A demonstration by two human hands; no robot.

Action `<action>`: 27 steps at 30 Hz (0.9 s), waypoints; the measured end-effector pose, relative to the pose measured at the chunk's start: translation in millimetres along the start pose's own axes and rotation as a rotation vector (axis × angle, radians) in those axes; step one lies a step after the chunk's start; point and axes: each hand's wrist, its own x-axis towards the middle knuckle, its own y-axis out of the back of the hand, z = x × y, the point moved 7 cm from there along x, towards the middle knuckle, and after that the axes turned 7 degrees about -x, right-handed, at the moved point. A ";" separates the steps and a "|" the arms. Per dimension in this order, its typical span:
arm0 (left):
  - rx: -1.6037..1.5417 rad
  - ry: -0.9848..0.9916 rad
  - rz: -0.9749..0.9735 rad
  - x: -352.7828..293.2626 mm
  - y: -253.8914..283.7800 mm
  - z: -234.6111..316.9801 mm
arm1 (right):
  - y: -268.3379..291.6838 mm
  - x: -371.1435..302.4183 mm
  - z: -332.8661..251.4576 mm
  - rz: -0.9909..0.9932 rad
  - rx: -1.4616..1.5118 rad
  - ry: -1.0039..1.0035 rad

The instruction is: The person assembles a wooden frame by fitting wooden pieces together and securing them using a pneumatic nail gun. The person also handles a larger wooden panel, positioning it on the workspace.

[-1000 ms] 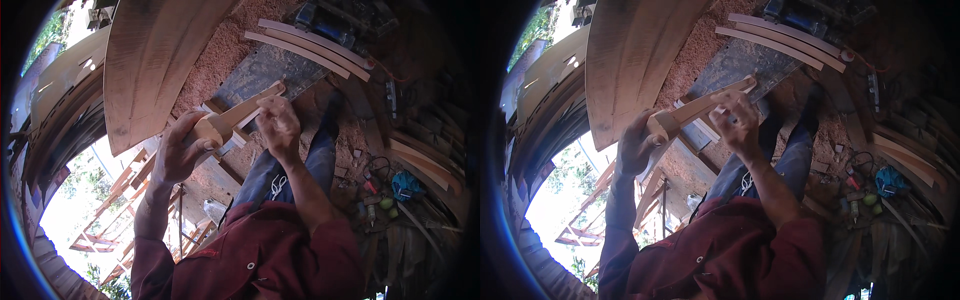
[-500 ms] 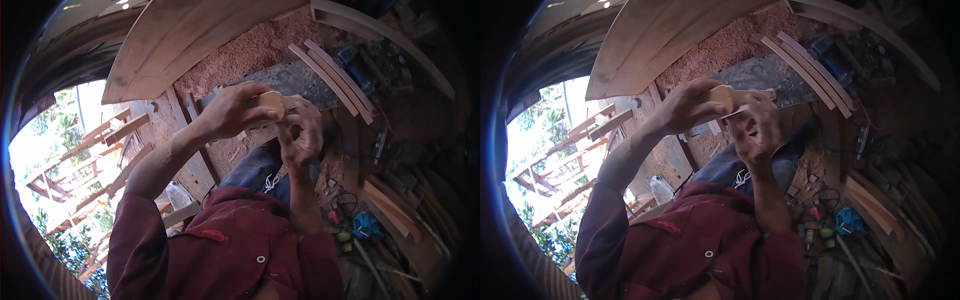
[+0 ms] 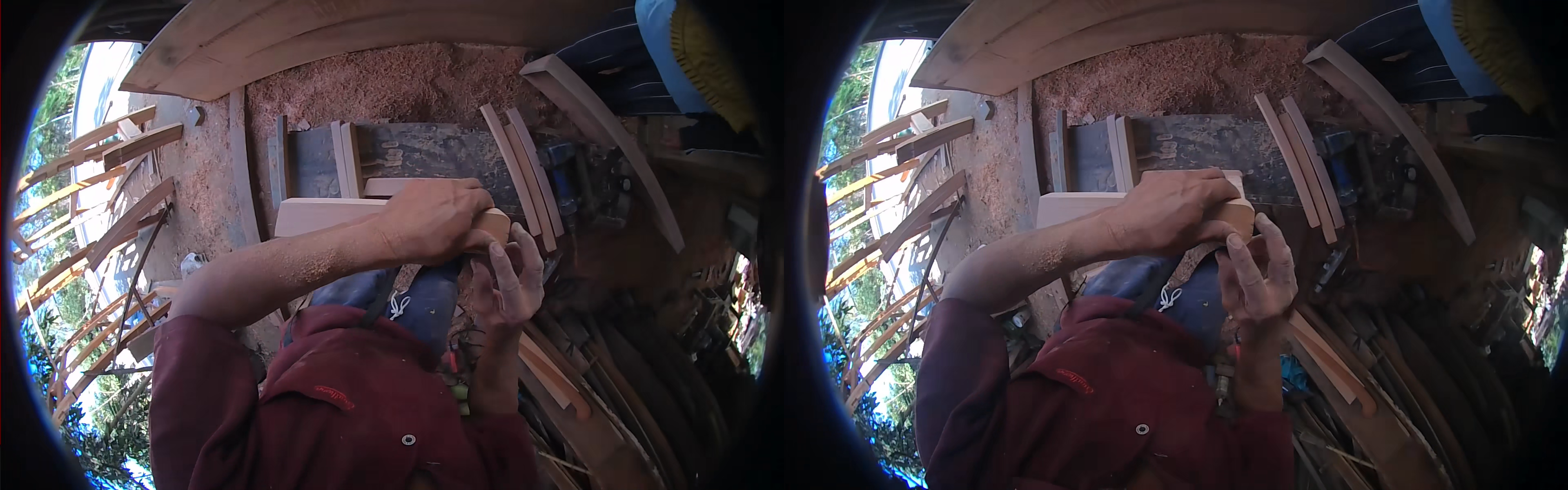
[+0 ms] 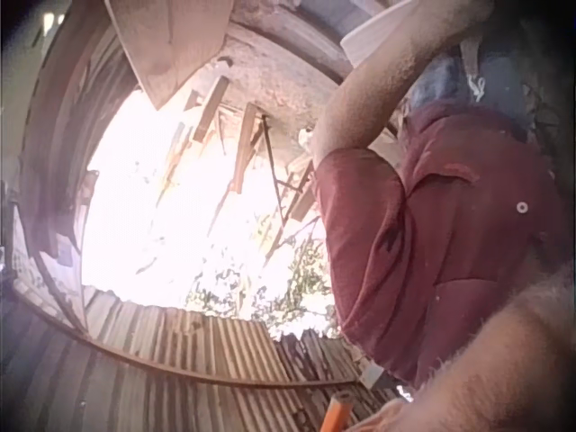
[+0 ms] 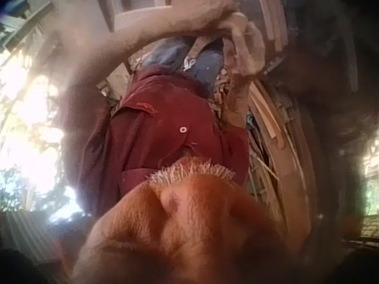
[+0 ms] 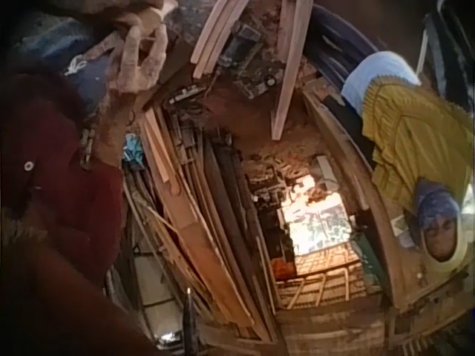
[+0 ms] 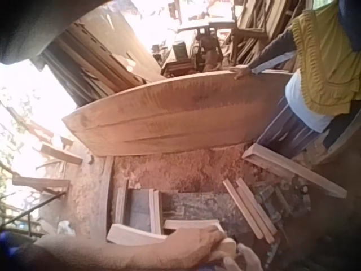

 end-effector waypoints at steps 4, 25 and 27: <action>-0.006 -0.002 -0.003 0.3 1.0 1.0 | -3.4 9.8 9.1 -0.076 -0.073 -0.081; 0.075 0.042 0.136 -9.2 8.4 3.1 | -26.3 30.0 40.3 -0.502 0.074 0.043; 0.117 0.037 0.141 -9.4 8.0 6.6 | -27.7 30.2 42.3 -0.485 0.026 0.022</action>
